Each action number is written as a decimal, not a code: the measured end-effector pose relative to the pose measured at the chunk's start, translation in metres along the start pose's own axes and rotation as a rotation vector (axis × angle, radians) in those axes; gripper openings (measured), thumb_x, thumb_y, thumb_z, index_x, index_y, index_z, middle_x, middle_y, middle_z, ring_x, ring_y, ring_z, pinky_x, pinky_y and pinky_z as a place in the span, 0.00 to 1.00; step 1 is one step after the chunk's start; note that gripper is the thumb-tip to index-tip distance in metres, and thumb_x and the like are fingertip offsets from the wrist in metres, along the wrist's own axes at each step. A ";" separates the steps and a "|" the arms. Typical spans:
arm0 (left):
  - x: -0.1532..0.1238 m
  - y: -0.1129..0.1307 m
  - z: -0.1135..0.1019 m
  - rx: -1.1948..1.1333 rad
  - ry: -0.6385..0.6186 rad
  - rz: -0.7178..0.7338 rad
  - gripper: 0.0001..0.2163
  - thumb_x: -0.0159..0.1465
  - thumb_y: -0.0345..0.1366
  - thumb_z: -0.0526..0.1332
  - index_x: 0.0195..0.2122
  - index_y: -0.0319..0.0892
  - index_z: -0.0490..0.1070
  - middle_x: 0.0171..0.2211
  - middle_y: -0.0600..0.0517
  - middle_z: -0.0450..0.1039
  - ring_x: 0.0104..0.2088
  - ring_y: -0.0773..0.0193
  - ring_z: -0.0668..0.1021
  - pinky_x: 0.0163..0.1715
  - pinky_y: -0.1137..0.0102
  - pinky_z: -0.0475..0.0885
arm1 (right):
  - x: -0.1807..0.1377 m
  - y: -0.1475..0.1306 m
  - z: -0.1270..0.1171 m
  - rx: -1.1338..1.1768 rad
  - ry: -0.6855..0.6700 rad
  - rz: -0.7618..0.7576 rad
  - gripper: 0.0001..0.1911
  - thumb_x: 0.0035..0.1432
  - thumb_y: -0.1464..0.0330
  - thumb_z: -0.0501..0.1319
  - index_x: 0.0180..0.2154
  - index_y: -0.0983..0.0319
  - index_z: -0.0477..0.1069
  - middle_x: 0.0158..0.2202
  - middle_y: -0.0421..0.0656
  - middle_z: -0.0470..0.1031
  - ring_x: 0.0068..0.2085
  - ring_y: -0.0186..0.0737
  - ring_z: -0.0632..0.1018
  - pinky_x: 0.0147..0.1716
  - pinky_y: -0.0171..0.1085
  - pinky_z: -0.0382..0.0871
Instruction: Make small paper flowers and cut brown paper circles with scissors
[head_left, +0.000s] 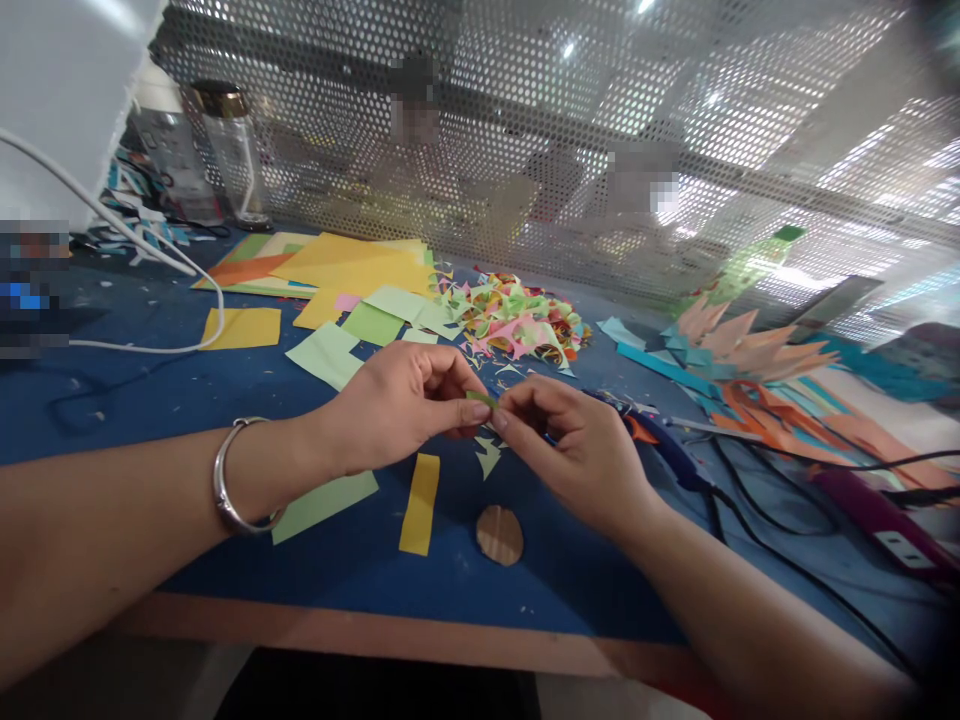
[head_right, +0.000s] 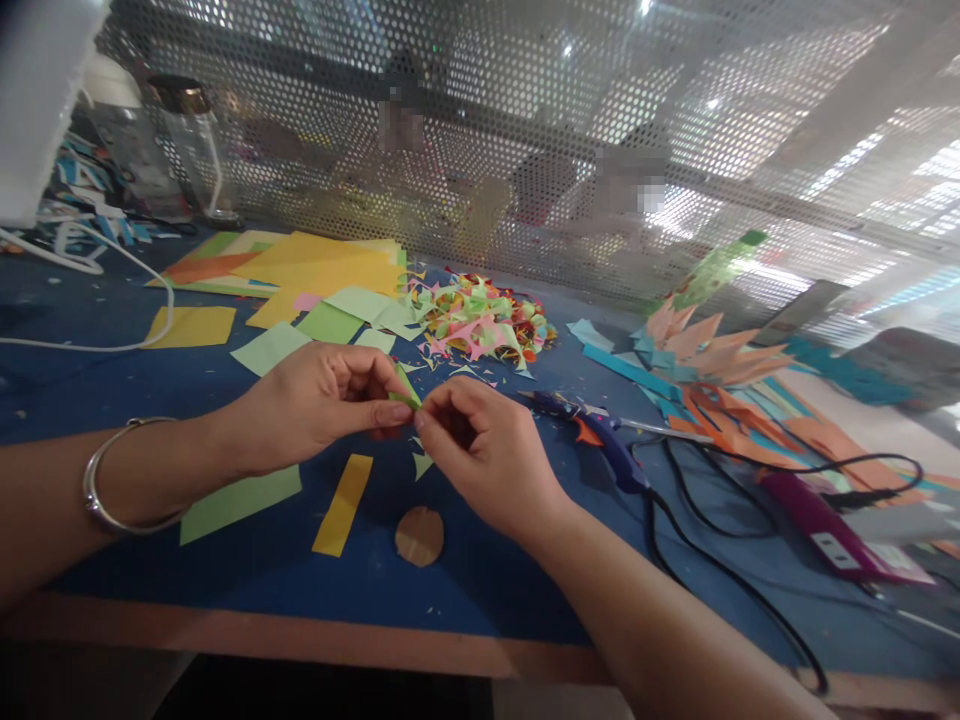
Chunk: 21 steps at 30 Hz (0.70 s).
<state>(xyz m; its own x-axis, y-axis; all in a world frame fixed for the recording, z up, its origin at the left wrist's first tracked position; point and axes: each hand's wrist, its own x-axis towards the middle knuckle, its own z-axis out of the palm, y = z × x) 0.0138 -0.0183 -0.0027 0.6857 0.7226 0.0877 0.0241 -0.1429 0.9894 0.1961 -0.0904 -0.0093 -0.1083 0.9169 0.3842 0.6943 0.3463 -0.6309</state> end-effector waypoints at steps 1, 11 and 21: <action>0.000 -0.001 -0.001 0.043 0.007 0.012 0.05 0.59 0.32 0.67 0.32 0.37 0.72 0.25 0.54 0.75 0.26 0.71 0.75 0.29 0.74 0.72 | 0.001 0.001 0.000 -0.003 -0.005 0.010 0.08 0.62 0.68 0.59 0.30 0.61 0.70 0.24 0.36 0.64 0.25 0.31 0.65 0.25 0.33 0.59; 0.006 -0.004 -0.016 0.575 0.055 0.071 0.07 0.63 0.35 0.61 0.33 0.38 0.77 0.30 0.50 0.78 0.30 0.67 0.75 0.30 0.71 0.68 | -0.004 0.000 -0.012 -0.024 -0.472 -0.021 0.08 0.63 0.64 0.62 0.33 0.62 0.73 0.28 0.38 0.70 0.26 0.30 0.69 0.25 0.31 0.63; 0.006 -0.006 -0.020 0.619 0.073 0.035 0.12 0.61 0.34 0.62 0.46 0.39 0.76 0.34 0.49 0.80 0.35 0.62 0.80 0.36 0.69 0.72 | -0.008 -0.012 -0.019 -0.104 -0.700 0.001 0.09 0.56 0.66 0.69 0.37 0.61 0.72 0.30 0.37 0.72 0.30 0.32 0.71 0.28 0.32 0.63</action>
<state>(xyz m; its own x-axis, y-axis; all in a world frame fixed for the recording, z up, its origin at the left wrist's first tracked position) 0.0033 0.0001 -0.0054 0.6427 0.7516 0.1484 0.4344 -0.5171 0.7375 0.2022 -0.1060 0.0081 -0.5152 0.8416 -0.1620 0.7553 0.3566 -0.5499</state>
